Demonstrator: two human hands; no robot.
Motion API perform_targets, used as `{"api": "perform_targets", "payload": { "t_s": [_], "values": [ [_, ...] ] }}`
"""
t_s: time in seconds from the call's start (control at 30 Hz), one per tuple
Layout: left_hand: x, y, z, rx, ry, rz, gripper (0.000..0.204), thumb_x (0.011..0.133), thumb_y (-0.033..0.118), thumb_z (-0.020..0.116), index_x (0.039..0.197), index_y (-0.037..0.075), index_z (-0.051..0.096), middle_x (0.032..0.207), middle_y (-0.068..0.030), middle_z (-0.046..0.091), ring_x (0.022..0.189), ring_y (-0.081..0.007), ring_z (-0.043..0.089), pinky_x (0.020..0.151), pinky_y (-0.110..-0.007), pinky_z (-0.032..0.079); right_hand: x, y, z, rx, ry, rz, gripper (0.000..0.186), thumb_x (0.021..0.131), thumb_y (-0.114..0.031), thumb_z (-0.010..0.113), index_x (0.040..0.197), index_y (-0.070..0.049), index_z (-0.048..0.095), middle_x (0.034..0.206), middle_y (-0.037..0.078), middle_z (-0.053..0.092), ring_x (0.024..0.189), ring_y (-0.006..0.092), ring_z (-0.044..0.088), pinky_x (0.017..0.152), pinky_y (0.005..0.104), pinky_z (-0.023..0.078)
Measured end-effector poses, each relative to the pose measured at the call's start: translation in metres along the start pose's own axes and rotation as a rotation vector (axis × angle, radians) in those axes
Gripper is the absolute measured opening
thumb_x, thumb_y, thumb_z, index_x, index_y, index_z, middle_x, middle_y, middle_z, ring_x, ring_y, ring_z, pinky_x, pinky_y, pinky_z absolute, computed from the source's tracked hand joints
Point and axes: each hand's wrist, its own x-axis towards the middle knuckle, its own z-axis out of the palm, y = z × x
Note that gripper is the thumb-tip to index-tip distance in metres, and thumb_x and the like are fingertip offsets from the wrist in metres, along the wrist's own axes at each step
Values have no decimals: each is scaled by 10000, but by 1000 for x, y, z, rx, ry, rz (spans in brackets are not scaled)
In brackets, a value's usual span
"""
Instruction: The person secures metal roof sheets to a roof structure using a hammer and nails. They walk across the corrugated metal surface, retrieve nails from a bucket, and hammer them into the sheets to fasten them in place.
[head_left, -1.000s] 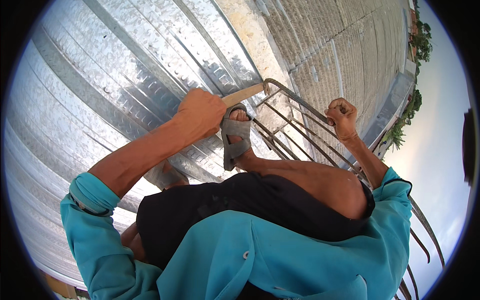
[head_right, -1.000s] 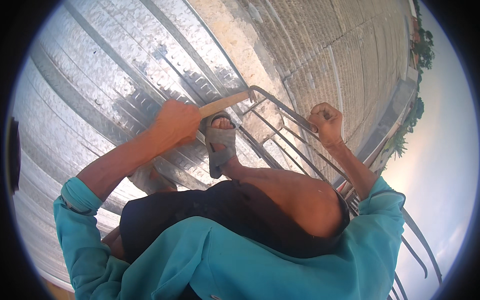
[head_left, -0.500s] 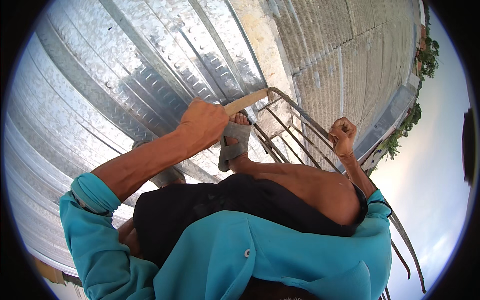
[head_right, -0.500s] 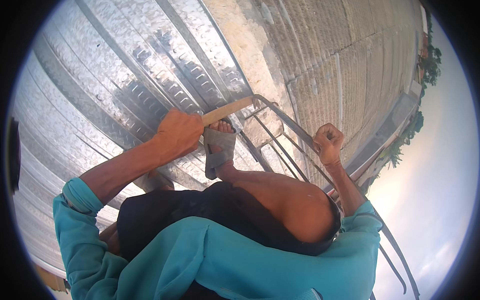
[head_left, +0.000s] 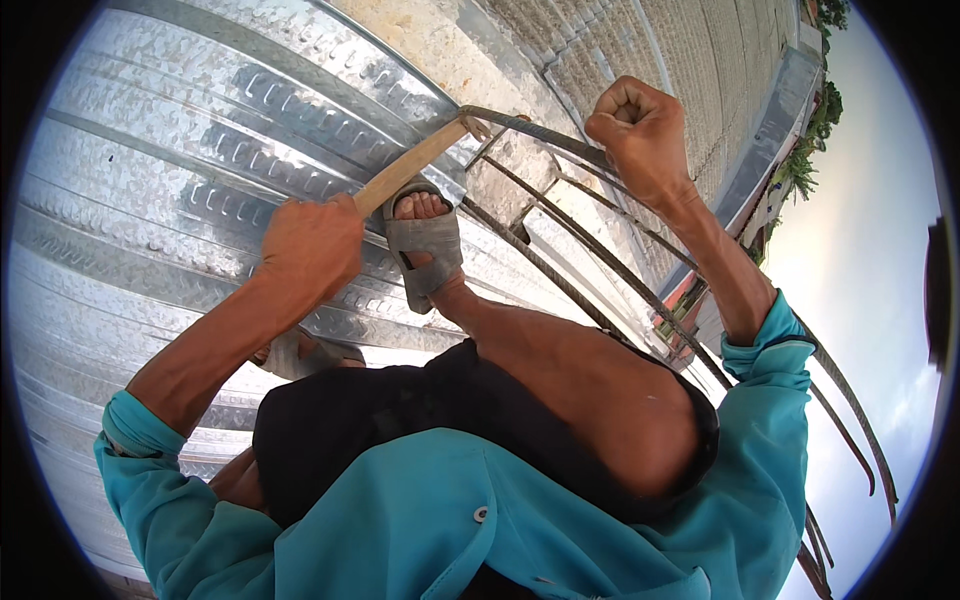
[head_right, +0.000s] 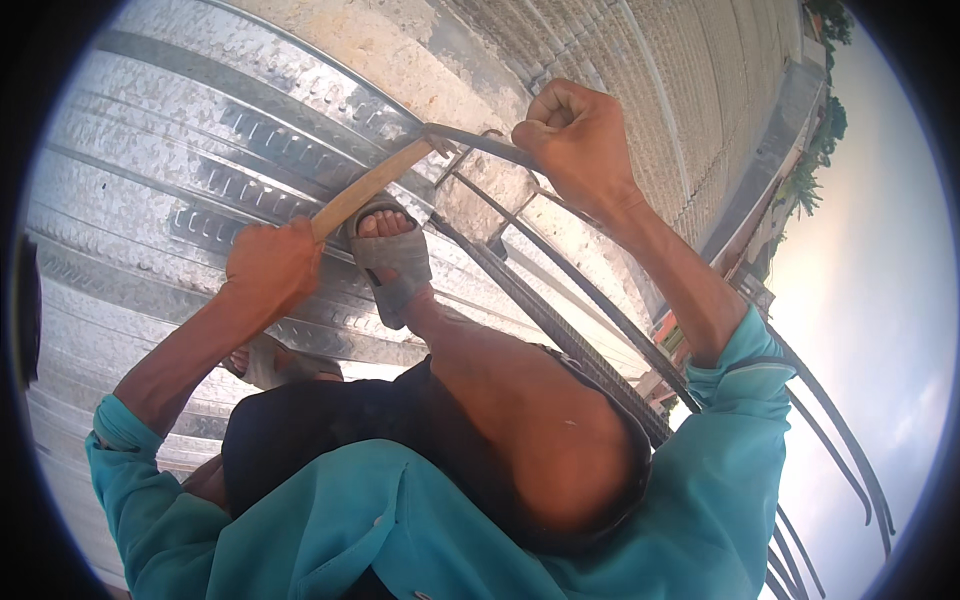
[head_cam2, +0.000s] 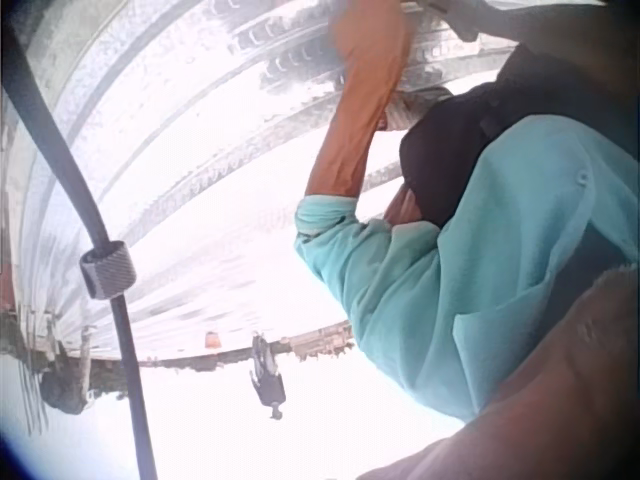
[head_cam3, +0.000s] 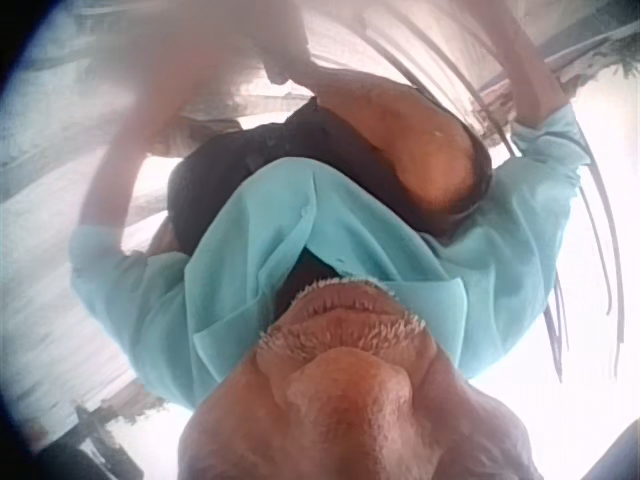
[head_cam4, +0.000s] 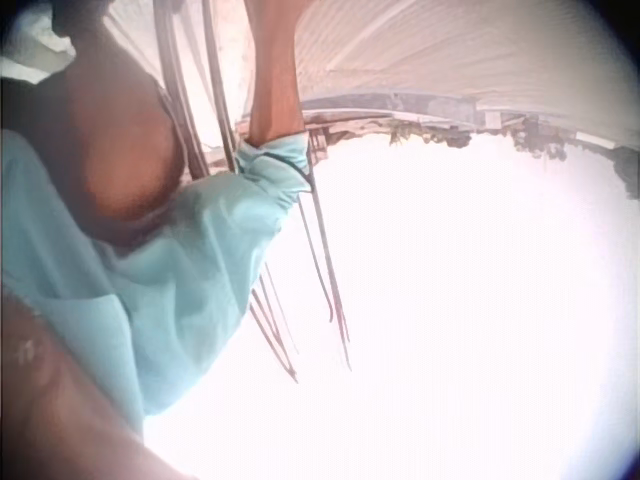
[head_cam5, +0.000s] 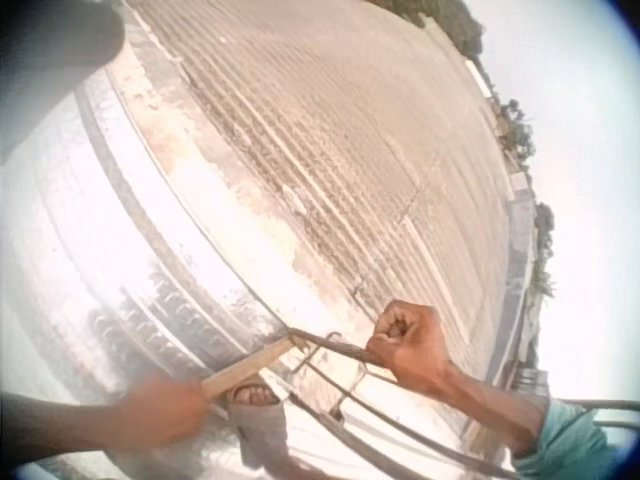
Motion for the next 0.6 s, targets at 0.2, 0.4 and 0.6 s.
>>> {"api": "perform_targets", "payload": {
  "t_s": [0.2,0.4,0.6],
  "values": [
    [-1,-1,-1,1,24,41,221,907,232,605,898,11,613,685,-154,690,643,-332,716,625,-424,554,5,24,-11,49,5,-108,110,737,-19,701,694,-23,600,603,-19,548,547,42,440,500,247,368],
    [5,6,2,-15,37,58,254,956,265,578,889,20,598,654,-152,676,619,-345,705,617,-443,556,47,-6,-6,-95,84,-91,148,792,-6,691,688,-16,585,586,-4,530,526,48,457,474,245,370],
    [-7,-2,-5,52,45,46,258,951,271,580,873,27,605,679,-160,687,618,-343,705,624,-445,558,26,-15,0,-86,7,-140,122,709,-91,709,672,-11,625,624,48,607,603,121,553,588,325,469]
  ]
}}
